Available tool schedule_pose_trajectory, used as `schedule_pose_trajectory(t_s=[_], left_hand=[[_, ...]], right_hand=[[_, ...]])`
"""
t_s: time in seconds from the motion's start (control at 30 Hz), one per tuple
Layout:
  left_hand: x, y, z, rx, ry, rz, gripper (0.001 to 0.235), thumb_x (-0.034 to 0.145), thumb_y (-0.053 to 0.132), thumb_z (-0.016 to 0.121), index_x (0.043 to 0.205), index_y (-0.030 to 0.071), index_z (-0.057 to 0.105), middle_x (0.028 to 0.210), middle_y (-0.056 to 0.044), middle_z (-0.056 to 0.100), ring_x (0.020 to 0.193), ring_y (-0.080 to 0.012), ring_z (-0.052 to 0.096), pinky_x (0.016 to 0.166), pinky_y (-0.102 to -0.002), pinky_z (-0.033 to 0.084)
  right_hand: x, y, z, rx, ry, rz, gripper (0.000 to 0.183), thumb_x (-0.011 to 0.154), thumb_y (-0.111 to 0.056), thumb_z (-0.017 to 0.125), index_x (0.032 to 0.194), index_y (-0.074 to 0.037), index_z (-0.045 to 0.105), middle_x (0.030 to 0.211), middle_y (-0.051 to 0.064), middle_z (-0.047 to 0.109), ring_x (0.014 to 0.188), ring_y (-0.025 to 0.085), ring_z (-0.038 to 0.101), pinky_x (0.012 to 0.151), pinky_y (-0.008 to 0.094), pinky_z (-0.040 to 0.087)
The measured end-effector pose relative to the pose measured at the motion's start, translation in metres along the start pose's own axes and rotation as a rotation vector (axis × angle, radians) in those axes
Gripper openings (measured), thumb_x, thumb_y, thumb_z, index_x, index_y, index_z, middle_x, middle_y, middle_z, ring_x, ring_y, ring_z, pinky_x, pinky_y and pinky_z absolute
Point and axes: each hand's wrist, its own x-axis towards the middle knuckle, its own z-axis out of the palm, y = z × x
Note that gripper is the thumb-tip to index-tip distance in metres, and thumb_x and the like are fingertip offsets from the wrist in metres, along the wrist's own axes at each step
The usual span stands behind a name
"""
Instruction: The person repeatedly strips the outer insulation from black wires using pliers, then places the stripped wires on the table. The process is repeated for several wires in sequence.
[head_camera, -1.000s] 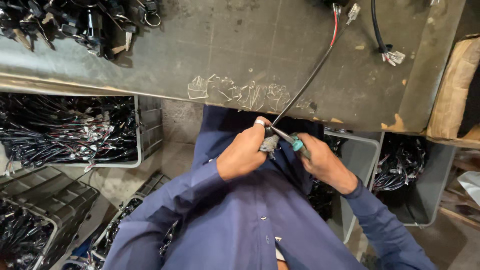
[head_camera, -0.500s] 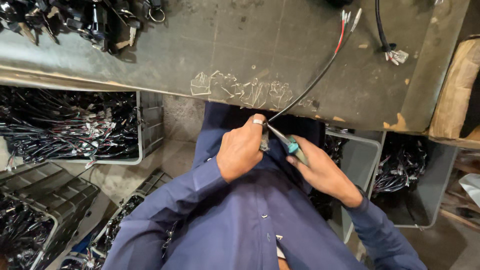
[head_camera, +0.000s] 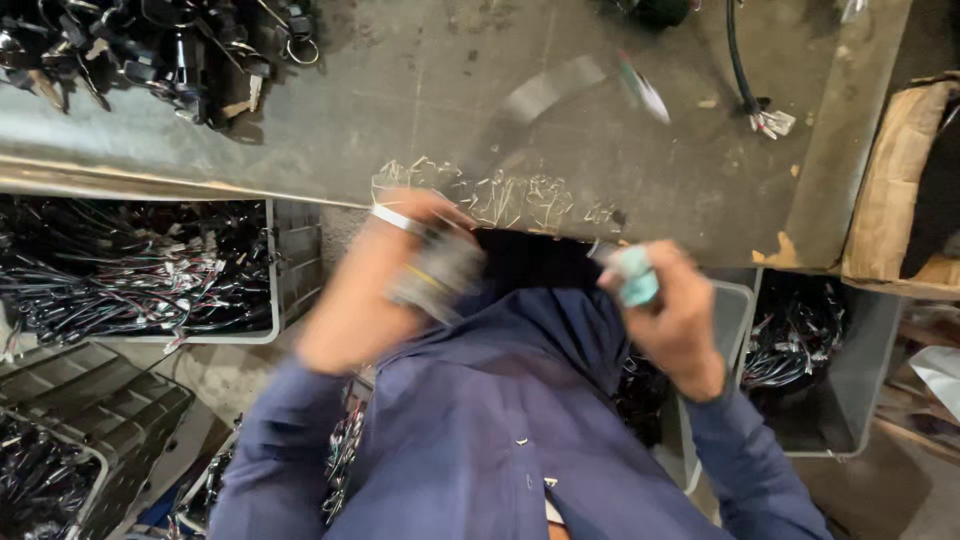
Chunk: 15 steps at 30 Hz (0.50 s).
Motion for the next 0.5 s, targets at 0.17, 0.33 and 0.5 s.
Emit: schedule_pose_trajectory(t_s=[0.17,0.33,0.5], left_hand=[[0.045,-0.070,-0.105,0.700,0.448,0.126,0.060,0.091,-0.004,0.062,0.147,-0.002,0.042,0.138,-0.022,0.054,0.130,-0.0352,0.053,0.115,-0.045,0.046],[0.137,-0.092,-0.135,1.387,0.869,0.083,0.070,0.077,0.009,0.073,0.142,0.003,0.046,0.136,-0.026,0.052,0.126,-0.0447,0.049,0.107,-0.055,0.038],[0.197,-0.064,-0.006,0.853,0.324,0.412,0.035,0.073,0.003,0.073,0.107,0.000,0.064,0.095,-0.025,0.063,0.094,-0.0445,0.059,0.078,-0.052,0.047]], right_hand=[[0.066,-0.007,-0.007,-0.653,0.156,-0.176,0.050,0.095,-0.033,0.082,0.123,0.002,0.062,0.122,0.019,0.062,0.113,0.038,0.057,0.097,0.048,0.045],[0.079,0.001,0.001,-0.209,0.592,-0.283,0.042,0.104,-0.040,0.076,0.117,-0.002,0.065,0.117,0.010,0.058,0.109,0.028,0.058,0.098,0.044,0.048],[0.069,0.025,0.000,1.332,0.214,-0.125,0.045,0.091,-0.046,0.079,0.085,-0.009,0.055,0.088,-0.002,0.052,0.074,0.008,0.046,0.067,0.022,0.037]])
